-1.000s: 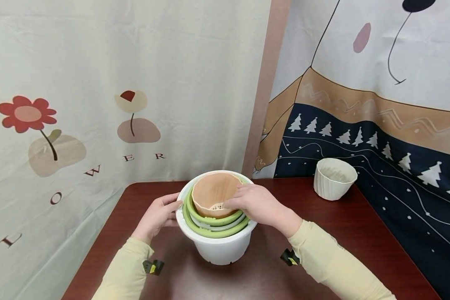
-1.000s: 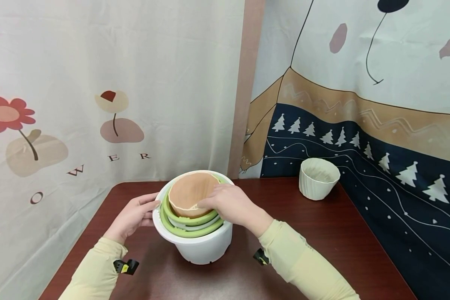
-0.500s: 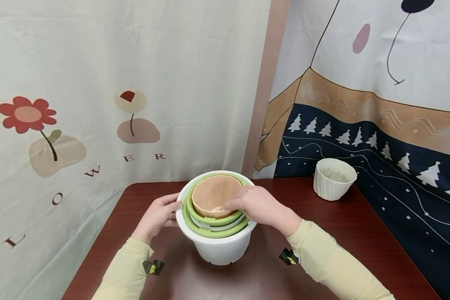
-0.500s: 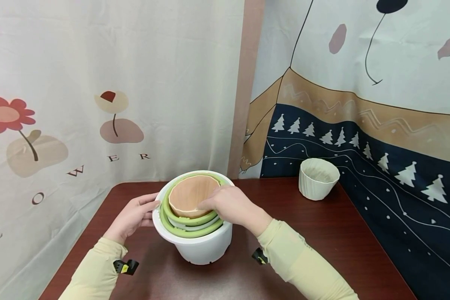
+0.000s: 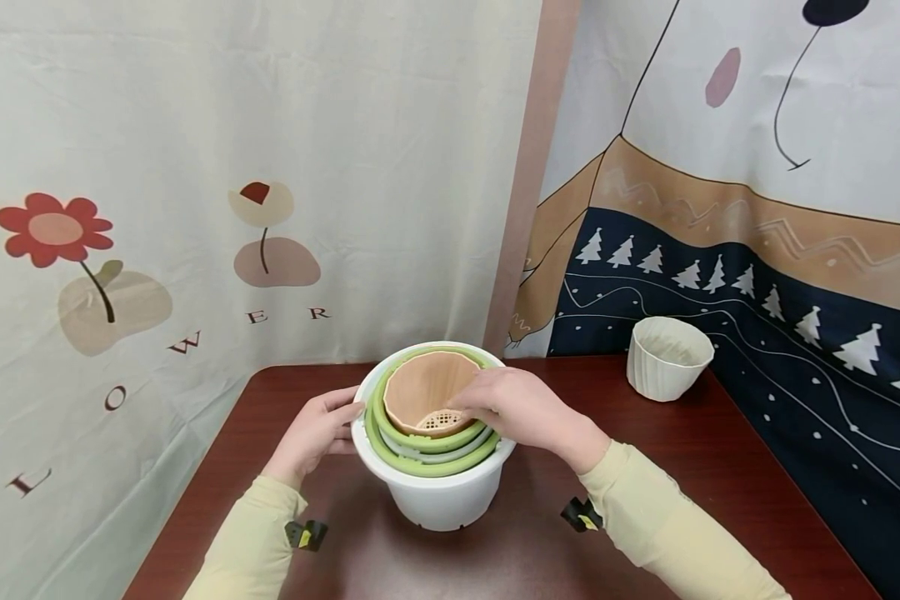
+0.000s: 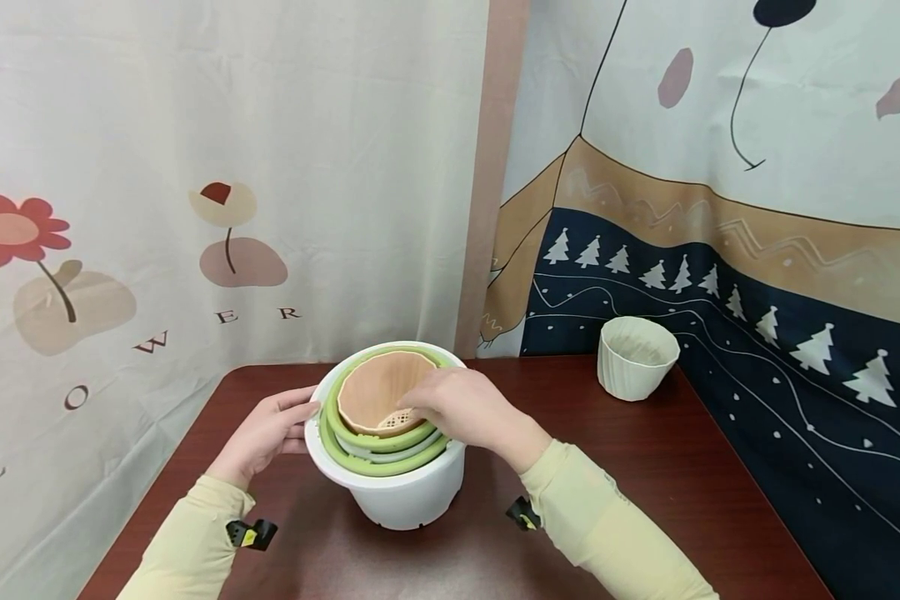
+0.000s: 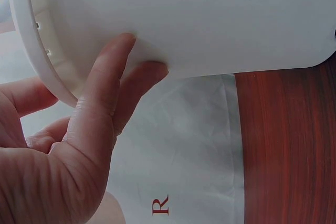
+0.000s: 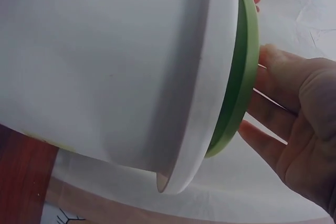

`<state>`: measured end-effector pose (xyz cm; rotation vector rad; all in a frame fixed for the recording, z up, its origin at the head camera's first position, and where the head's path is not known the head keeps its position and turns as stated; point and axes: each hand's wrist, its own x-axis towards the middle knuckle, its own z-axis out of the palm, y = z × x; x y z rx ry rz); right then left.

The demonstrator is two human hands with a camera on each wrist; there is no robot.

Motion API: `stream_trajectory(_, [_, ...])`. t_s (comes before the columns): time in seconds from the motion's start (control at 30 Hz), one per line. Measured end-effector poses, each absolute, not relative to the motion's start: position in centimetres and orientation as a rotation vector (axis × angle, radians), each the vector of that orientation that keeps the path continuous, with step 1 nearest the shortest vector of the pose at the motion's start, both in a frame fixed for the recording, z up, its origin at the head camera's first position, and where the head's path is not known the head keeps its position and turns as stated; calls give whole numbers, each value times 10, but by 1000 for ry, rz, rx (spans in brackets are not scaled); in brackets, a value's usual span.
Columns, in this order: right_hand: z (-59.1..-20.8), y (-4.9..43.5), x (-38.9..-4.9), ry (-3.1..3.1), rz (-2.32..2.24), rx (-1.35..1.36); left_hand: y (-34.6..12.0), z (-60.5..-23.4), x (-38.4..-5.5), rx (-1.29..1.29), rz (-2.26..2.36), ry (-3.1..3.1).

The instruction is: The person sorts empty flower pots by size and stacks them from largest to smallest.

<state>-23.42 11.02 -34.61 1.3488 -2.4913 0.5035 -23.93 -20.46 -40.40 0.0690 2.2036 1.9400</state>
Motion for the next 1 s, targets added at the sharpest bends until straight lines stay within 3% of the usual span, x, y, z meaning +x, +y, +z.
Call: stream_trajectory(1.0, [-362, 172, -226, -2399, 932, 913, -204, -403, -238, 76, 1920, 2221])
